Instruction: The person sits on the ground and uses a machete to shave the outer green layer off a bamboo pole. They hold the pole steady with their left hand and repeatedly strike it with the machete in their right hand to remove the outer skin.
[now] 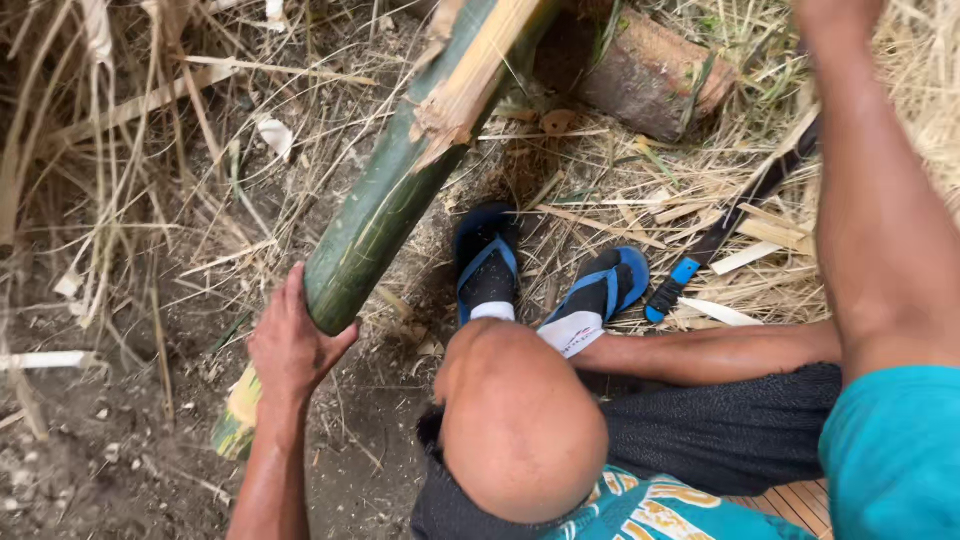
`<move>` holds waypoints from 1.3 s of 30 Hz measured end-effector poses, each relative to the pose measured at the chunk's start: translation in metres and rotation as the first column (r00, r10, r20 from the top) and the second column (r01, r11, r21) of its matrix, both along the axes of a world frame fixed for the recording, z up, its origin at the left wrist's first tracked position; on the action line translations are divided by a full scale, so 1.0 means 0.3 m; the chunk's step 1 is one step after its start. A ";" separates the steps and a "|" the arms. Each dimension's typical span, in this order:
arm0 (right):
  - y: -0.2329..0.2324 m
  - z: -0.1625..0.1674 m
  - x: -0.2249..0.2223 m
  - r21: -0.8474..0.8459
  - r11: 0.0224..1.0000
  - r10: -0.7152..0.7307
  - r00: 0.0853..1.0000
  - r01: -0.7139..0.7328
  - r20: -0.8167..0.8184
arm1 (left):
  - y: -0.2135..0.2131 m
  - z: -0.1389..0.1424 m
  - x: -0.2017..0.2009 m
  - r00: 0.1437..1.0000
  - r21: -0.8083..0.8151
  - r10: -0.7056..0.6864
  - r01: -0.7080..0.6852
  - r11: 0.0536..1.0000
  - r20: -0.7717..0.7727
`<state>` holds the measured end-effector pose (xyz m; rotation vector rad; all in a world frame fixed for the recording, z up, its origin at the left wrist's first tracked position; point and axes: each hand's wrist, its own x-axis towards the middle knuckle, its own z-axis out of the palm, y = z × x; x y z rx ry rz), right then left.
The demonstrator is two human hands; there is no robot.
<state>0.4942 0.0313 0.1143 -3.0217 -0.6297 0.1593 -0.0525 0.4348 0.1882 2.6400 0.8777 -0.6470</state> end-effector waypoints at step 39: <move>0.212 0.334 -0.867 -0.043 0.987 0.133 0.939 -0.155 -0.318 | -0.016 0.145 -0.088 0.994 -0.158 0.053 -0.038 0.987 0.091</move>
